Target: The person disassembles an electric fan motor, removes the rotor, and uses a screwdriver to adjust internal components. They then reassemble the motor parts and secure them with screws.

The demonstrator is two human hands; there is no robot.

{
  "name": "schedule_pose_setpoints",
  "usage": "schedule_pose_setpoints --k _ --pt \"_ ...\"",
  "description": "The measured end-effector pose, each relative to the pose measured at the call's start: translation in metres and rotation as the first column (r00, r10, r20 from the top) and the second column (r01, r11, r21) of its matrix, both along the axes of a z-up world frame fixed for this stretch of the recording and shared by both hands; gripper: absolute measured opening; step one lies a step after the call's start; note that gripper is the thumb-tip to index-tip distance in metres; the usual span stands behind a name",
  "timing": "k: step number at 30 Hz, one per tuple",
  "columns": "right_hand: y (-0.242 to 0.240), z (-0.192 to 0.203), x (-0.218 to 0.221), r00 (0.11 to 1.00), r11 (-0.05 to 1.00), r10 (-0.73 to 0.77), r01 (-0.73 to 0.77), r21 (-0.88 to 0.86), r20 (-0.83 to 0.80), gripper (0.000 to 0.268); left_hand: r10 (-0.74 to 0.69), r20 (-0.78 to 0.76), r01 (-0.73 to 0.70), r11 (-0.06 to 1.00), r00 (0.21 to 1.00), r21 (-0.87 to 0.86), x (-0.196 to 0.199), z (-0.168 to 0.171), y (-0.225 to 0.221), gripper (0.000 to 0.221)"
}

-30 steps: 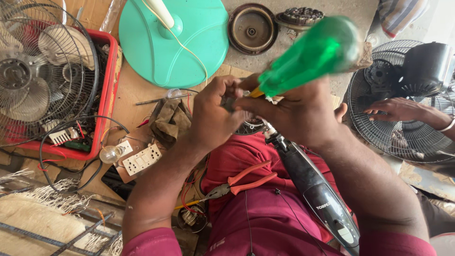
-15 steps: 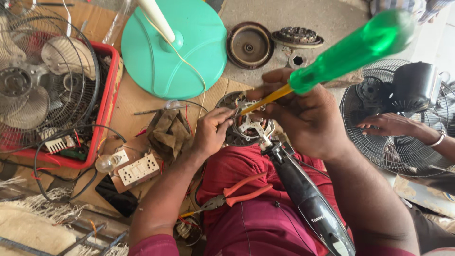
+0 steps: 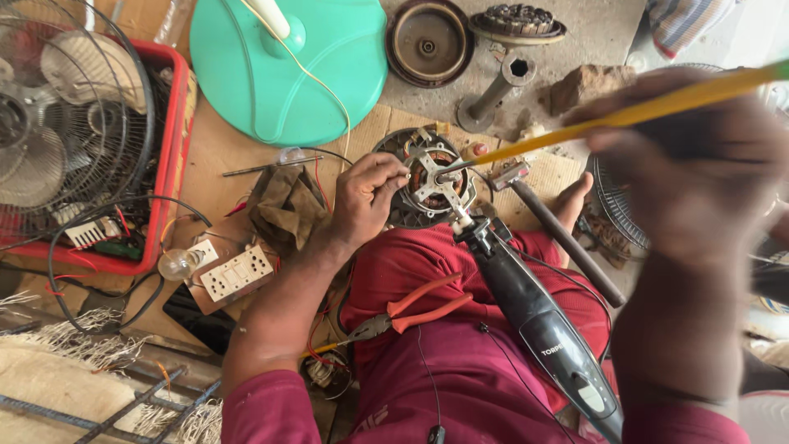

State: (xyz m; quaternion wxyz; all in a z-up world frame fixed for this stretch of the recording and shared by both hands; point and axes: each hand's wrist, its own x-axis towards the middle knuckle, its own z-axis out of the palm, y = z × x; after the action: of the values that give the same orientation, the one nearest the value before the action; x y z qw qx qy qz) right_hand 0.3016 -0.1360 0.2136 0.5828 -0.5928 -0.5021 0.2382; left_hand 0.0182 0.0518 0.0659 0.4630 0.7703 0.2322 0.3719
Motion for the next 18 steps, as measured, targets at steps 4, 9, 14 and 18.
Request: schedule_pose_setpoints --k 4,9,14,18 --pt "-0.012 -0.109 0.143 0.768 0.714 0.470 -0.040 -0.699 0.436 0.039 -0.075 0.139 0.073 0.997 0.987 0.022 -0.002 0.016 -0.008 0.011" --pt "-0.027 -0.212 0.229 0.408 0.406 0.862 -0.199 -0.892 0.301 0.051 0.117 0.335 0.001 0.944 0.935 -0.331 -0.029 -0.003 0.010 0.020" --pt "-0.037 -0.210 0.231 0.383 0.365 0.869 -0.067 -0.929 0.314 0.051 0.325 -0.221 -0.390 0.691 0.920 -0.608 -0.050 -0.113 0.033 0.047" --pt "-0.036 -0.206 0.217 0.417 0.431 0.825 -0.031 -0.902 0.380 0.047 0.394 -0.386 -0.542 0.455 0.834 -0.706 -0.040 -0.220 0.027 0.021"
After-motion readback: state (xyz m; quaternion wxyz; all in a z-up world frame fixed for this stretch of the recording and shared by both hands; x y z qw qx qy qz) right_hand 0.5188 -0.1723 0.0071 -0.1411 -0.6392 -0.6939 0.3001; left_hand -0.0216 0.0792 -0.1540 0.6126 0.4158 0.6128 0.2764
